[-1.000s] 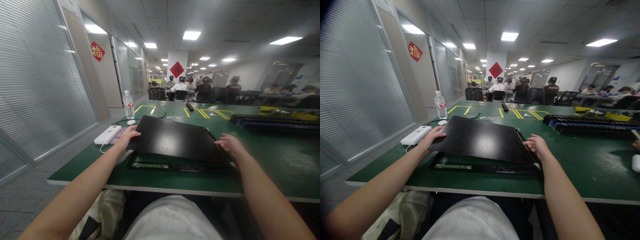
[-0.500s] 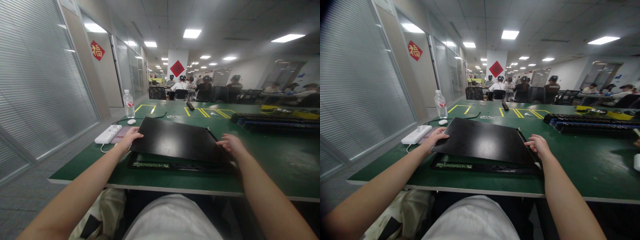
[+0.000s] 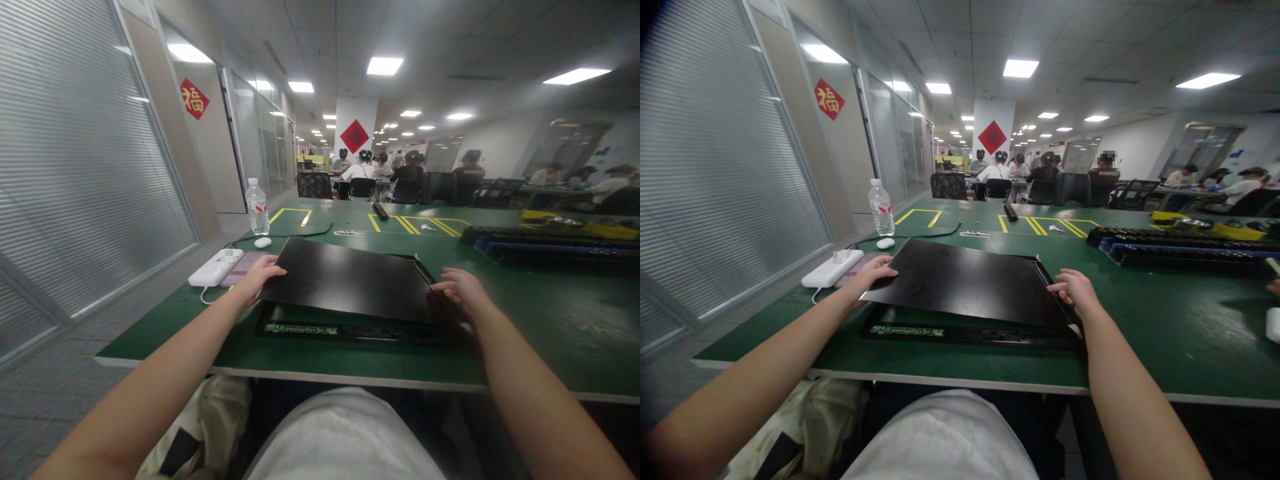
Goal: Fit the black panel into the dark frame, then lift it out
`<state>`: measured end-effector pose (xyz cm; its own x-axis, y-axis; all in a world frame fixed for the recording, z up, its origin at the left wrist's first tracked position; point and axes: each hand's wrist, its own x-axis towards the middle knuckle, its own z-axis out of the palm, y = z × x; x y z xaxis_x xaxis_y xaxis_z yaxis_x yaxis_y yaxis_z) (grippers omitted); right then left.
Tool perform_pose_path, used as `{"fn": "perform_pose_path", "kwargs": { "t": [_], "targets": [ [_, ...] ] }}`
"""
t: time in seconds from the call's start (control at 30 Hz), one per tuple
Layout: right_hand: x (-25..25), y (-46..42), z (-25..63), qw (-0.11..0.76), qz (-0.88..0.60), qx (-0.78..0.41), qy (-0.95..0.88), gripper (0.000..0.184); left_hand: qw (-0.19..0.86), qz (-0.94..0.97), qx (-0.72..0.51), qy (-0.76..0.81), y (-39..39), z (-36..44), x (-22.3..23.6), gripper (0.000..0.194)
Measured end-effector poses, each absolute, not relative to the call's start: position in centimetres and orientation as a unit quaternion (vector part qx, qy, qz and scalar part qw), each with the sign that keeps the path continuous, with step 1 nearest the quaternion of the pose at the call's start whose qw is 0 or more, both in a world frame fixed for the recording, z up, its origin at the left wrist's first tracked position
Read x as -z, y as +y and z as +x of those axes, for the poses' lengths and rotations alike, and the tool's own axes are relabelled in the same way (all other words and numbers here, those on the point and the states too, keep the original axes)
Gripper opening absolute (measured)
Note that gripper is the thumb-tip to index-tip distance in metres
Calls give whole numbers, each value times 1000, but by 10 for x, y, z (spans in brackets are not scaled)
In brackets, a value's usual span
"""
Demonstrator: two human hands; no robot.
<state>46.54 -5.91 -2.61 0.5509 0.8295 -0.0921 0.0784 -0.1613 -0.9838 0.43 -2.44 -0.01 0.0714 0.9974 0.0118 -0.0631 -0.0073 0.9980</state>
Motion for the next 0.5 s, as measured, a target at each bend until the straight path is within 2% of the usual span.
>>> {"fn": "perform_pose_path", "kwargs": {
  "t": [0.5],
  "targets": [
    [25, -60, 469, 570, -680, -316, -336, 36, 539, 517, -486, 454, -22, 4, 6, 48]
  ]
}}
